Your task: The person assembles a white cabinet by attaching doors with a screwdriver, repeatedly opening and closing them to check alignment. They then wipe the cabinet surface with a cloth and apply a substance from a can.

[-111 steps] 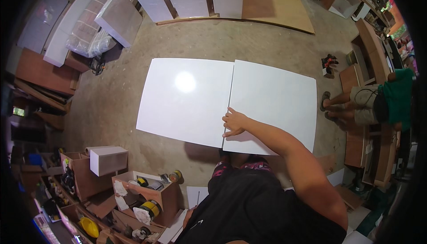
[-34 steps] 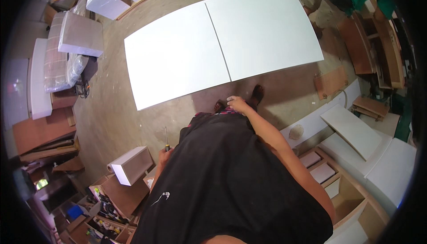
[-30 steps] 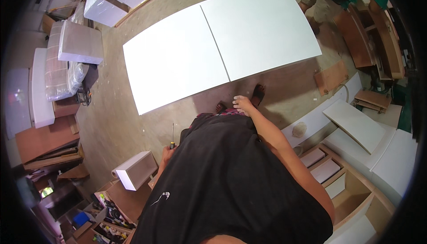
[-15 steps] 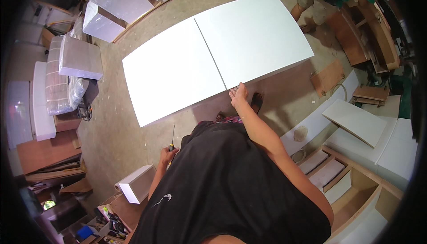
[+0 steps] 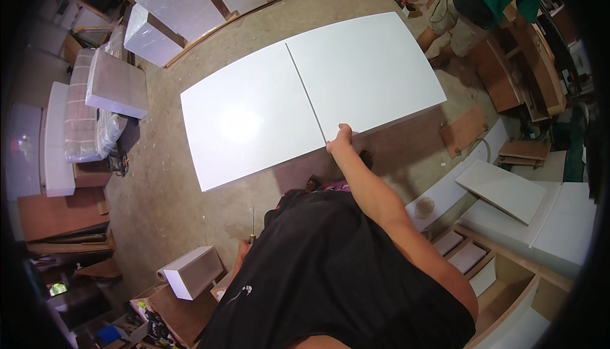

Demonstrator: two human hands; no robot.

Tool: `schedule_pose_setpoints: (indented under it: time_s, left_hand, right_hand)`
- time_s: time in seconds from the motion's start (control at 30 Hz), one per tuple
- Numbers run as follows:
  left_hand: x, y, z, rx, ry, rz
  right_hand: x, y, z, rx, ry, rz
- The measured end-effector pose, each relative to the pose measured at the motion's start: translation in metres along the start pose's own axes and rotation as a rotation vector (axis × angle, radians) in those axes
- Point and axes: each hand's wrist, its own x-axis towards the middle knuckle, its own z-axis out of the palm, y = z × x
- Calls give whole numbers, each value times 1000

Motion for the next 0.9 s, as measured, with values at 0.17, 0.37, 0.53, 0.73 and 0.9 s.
schedule_pose_setpoints:
  time_s: [0.17,0.37,0.53,0.73,0.9]
  left_hand:
    - [-30,41,14,-46,99,81]
    - [-47,100,20,12,52,154]
    - [-51,194,32,43,-43,244]
    - [-20,352,92,255,-245,545]
    - [31,474,219,28,-520,600]
  right_hand:
    - [33,-2,-7,-27,56,-21]
    - [69,-5,-40,-182,-61,-1]
    - [-5,-35,-34,-250,-148,84]
    - [-129,-128,-29,-13,-556,-47]
    - [-212,-283,-34,115,-904,-193]
